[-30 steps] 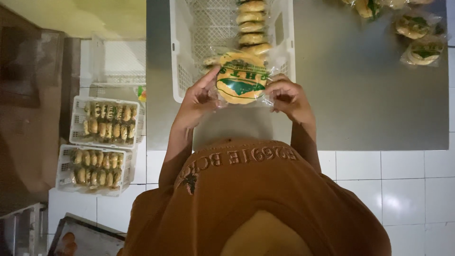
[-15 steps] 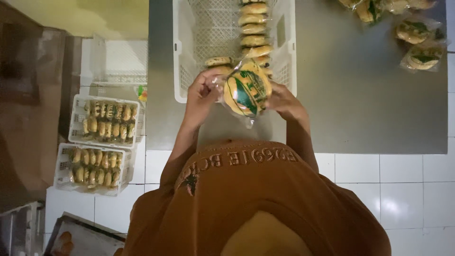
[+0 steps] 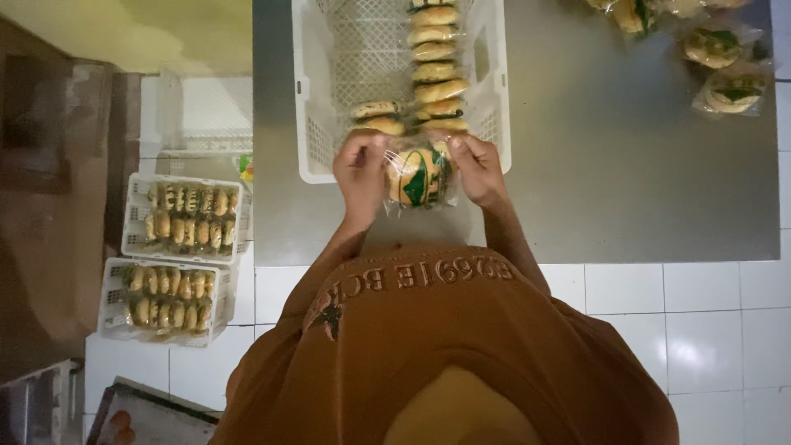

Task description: The person picks up individually wrapped sandwiches and plastic components from a stainless steel table and organizes them into rows inside a plastic crate.

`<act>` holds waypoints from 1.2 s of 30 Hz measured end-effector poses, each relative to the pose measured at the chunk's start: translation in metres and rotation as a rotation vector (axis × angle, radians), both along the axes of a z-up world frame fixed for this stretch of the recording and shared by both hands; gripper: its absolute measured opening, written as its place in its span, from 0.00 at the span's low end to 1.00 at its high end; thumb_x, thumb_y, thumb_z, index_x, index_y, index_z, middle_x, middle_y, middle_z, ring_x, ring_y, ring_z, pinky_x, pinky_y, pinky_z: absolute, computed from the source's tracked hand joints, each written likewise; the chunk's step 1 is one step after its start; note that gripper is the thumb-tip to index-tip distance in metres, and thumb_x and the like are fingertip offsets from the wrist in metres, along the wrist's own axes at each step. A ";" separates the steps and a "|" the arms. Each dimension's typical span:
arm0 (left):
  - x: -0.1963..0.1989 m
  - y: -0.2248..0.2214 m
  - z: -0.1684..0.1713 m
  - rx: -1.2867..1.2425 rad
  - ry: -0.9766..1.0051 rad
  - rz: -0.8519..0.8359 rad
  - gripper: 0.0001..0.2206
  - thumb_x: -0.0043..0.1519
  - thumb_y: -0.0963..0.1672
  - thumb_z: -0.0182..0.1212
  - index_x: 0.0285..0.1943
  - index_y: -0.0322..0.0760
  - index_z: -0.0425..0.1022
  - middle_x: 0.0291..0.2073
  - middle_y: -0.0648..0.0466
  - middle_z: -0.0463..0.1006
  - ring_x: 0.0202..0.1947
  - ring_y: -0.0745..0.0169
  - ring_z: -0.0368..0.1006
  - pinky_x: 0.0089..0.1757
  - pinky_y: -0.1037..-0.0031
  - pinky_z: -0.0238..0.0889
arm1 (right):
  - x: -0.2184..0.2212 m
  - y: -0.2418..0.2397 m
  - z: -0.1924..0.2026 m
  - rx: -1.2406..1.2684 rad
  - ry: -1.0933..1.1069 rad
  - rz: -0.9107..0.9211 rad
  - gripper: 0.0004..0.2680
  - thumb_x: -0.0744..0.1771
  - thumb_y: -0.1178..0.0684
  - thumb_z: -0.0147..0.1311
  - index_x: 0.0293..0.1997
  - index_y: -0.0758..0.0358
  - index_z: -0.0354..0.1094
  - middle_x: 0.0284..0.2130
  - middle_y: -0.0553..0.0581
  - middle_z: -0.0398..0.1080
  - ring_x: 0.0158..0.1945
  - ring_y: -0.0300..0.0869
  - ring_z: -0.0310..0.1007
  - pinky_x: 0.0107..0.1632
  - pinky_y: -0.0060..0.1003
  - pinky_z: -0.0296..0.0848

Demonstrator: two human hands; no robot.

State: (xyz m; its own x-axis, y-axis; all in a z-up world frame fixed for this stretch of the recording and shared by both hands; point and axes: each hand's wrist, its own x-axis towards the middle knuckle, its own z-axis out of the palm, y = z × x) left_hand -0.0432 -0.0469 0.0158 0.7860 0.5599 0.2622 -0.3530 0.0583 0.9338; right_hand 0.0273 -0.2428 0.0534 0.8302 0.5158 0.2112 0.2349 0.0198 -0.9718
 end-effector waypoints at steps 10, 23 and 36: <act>0.001 0.018 0.018 0.061 0.037 -0.130 0.12 0.73 0.48 0.52 0.53 0.36 0.72 0.40 0.55 0.80 0.32 0.74 0.72 0.32 0.77 0.68 | 0.013 0.014 -0.020 0.211 -0.044 -0.343 0.16 0.73 0.45 0.43 0.37 0.67 0.72 0.26 0.50 0.72 0.24 0.33 0.61 0.29 0.32 0.64; -0.016 -0.009 0.002 0.246 0.214 -0.353 0.22 0.69 0.38 0.57 0.72 0.33 0.61 0.30 0.53 0.78 0.27 0.70 0.74 0.29 0.76 0.71 | 0.033 0.007 -0.005 0.152 0.065 -0.597 0.19 0.73 0.41 0.44 0.41 0.70 0.77 0.31 0.52 0.76 0.34 0.35 0.72 0.42 0.32 0.73; 0.020 0.036 0.055 1.287 -0.147 -0.009 0.39 0.48 0.49 0.69 0.73 0.52 0.60 0.60 0.46 0.73 0.51 0.45 0.79 0.47 0.60 0.74 | 0.084 0.003 0.002 -0.038 0.242 -0.460 0.16 0.73 0.44 0.38 0.54 0.64 0.69 0.43 0.53 0.70 0.44 0.30 0.75 0.32 0.33 0.84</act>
State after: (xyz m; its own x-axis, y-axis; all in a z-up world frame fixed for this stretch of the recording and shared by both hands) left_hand -0.0231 -0.0108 0.0711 0.7065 -0.1628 0.6887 -0.4604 -0.8449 0.2726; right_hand 0.1109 -0.2394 0.0558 0.9956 0.0896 -0.0266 -0.0205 -0.0686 -0.9974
